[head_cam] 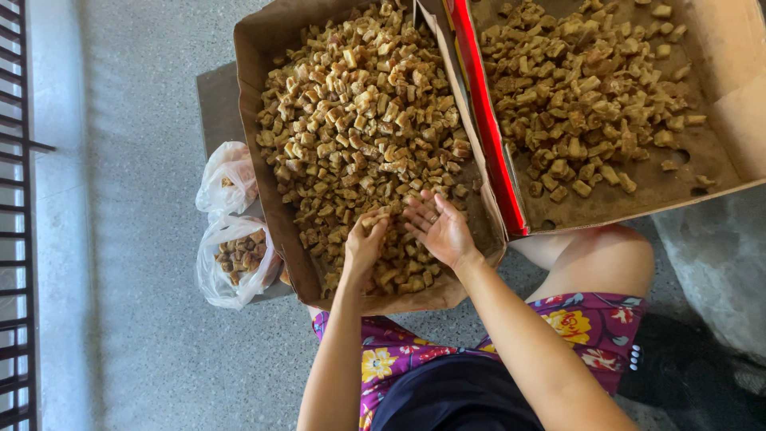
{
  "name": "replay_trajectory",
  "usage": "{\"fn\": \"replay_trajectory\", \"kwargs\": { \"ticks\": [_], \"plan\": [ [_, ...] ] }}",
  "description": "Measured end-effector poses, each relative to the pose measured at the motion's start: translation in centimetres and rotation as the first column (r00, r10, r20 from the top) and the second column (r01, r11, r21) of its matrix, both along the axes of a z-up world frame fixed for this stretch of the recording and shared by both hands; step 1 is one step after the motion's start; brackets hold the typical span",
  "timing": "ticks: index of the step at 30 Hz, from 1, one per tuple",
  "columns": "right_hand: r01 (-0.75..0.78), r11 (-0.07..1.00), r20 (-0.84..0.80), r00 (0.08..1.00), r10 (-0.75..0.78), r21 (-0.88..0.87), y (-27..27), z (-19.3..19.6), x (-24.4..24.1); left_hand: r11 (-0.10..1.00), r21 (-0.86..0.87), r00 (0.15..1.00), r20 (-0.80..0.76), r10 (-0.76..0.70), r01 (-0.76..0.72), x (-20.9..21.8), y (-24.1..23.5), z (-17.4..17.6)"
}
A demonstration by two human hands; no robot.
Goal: The person sits on the floor and sorts small, brown, cubed food items from a large cardboard box into a smaller box. They use both hands to scoop and transfer the items, occasionally picking up individual pieces to inspect them before placing them into the smaller container.
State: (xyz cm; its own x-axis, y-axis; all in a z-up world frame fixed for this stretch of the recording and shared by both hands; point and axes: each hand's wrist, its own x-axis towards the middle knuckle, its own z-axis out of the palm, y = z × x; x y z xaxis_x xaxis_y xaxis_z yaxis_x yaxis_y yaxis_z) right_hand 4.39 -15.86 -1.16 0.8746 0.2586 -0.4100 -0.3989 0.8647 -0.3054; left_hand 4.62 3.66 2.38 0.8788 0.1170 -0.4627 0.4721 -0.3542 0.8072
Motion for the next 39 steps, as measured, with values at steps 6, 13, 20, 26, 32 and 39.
{"fn": "replay_trajectory", "kwargs": {
  "ticks": [6, 13, 20, 26, 32, 39],
  "plan": [
    [-0.119, 0.992, 0.037, 0.992, 0.118, 0.042, 0.6, 2.3, -0.5, 0.968, -0.149, 0.97, -0.106, -0.22, 0.203, 2.2, -4.5, 6.4],
    [-0.01, 0.995, 0.017, 1.0, 0.008, 0.1, -0.1, -0.7, -0.4, 0.953, -0.188, 0.971, 0.03, -0.238, 0.239, 3.3, -6.2, 8.3],
    [-0.001, 0.974, 0.015, 1.0, -0.003, 0.228, -0.1, 0.7, -0.1, 0.936, -0.235, 0.965, 0.074, -0.253, 0.263, 2.4, -4.0, 8.1],
    [-0.016, 0.971, 0.041, 0.999, 0.007, 0.238, -0.4, 1.4, -0.1, 0.867, 0.474, 0.953, 0.164, -0.255, 0.151, 1.5, 4.0, 1.2],
    [-0.054, 0.979, 0.053, 0.998, 0.044, 0.197, -0.3, 0.6, -0.2, 0.715, 0.66, 0.973, -0.142, -0.183, 0.231, -1.9, 3.9, -2.4],
    [-0.181, 0.971, 0.156, 0.975, 0.157, 0.155, -0.2, -0.1, -0.4, 0.916, 0.374, 0.901, 0.335, -0.277, 0.142, 0.3, -0.7, 1.0]
  ]
}}
